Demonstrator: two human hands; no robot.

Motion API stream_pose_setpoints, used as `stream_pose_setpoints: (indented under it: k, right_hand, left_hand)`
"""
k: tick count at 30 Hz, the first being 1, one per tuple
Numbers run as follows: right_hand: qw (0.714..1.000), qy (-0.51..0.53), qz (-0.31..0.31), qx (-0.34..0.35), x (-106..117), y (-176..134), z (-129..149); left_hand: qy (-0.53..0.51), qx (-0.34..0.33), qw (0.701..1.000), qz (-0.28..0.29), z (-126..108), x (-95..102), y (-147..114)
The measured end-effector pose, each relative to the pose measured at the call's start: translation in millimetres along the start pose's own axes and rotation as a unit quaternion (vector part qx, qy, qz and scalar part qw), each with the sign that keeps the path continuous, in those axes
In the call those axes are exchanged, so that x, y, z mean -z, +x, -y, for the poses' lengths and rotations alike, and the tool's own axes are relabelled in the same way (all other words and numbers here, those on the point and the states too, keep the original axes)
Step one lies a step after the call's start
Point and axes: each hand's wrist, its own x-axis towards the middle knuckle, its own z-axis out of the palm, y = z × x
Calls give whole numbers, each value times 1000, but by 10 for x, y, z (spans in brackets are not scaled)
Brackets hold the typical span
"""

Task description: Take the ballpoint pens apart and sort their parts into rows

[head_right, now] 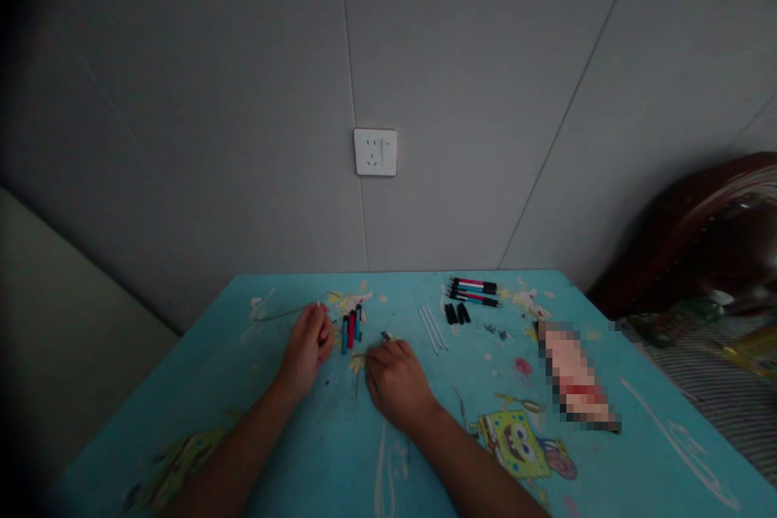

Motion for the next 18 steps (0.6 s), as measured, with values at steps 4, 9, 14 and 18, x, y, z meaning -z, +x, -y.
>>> stream_pose_setpoints:
  k: [4,9,14,18]
  right_hand:
    - [998,-40,13,-46,-20,84,15]
    - [992,-91,64,-56,-92,279,48]
    - [992,-102,71,-21,-128,347,51]
    - [997,-33,66,0,54,57,-136]
  left_hand:
    - [97,-42,994,-30,31,56,30]
    - [246,-122,961,-19,23,110,53]
    - [325,-154,930,73,99,179,73]
    - [482,-211,821,221,260,253,28]
